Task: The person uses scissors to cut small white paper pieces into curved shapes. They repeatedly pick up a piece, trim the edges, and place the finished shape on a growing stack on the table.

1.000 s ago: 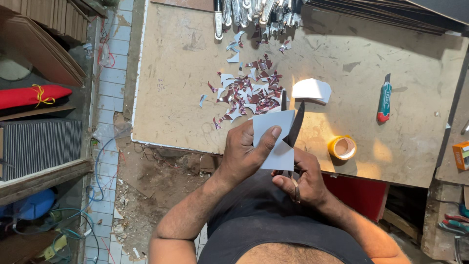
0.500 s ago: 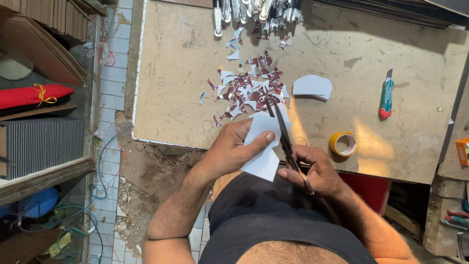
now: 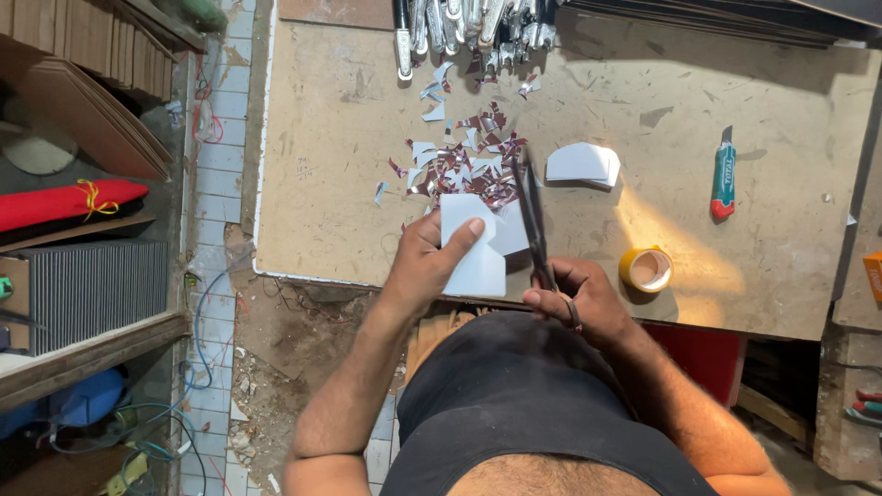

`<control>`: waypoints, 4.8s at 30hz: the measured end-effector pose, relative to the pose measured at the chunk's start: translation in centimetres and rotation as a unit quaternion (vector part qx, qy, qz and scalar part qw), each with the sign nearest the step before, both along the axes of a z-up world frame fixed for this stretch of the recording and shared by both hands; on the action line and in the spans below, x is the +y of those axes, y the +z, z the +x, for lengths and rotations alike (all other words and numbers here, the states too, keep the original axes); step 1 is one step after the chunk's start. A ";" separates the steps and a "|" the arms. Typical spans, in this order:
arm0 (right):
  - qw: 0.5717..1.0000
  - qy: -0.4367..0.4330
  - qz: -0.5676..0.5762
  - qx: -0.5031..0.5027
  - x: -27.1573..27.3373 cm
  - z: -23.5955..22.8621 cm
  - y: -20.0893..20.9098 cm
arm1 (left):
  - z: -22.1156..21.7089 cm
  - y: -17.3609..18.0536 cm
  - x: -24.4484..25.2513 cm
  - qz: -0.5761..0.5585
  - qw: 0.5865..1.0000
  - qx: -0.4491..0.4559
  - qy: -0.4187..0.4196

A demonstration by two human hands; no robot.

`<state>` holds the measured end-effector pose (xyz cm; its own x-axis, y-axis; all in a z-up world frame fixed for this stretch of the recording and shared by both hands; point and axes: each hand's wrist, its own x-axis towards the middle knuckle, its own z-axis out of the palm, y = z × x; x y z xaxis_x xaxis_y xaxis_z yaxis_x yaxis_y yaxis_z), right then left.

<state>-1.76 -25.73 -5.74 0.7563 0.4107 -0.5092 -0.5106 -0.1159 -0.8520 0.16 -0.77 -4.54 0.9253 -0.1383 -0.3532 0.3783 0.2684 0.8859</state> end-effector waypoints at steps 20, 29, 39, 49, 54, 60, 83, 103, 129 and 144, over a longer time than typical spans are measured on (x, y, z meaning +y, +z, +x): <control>0.960 0.023 -0.049 -0.275 0.8 -0.6 2.0 | -2.8 3.3 -3.0 -0.044 0.992 -0.026 0.112; 0.907 0.054 -0.080 -0.410 2.1 -1.6 1.8 | -2.3 4.1 -4.6 -0.052 0.987 -0.047 0.145; 0.959 0.049 -0.061 -0.271 1.3 -2.0 1.0 | -2.1 4.1 -3.8 -0.063 0.989 -0.066 0.118; 0.947 0.111 -0.077 -0.290 -0.1 -0.2 1.8 | -0.8 5.2 -0.3 0.044 0.998 -0.034 -0.033; 0.932 0.157 -0.049 -0.323 -0.6 0.8 1.2 | 0.0 5.3 1.1 0.041 0.996 -0.003 -0.082; 0.963 0.148 -0.065 -0.215 -0.7 1.6 -0.3 | 1.0 3.3 1.6 0.022 0.995 0.035 -0.093; 0.762 0.129 -0.624 -0.115 -6.6 -4.0 -11.6 | 1.0 -10.2 0.0 -0.085 0.990 0.080 0.081; 0.754 0.034 -0.493 -0.434 -9.2 14.2 -11.4 | -0.8 -12.9 -6.6 0.342 0.934 0.006 0.098; 0.876 0.130 -0.270 -0.379 -2.4 7.4 -10.9 | -3.0 -21.0 -7.8 0.429 0.896 0.061 0.096; 0.792 0.053 -0.289 -0.535 0.4 4.5 -9.5 | -1.5 -21.3 -6.7 0.427 0.902 0.055 0.011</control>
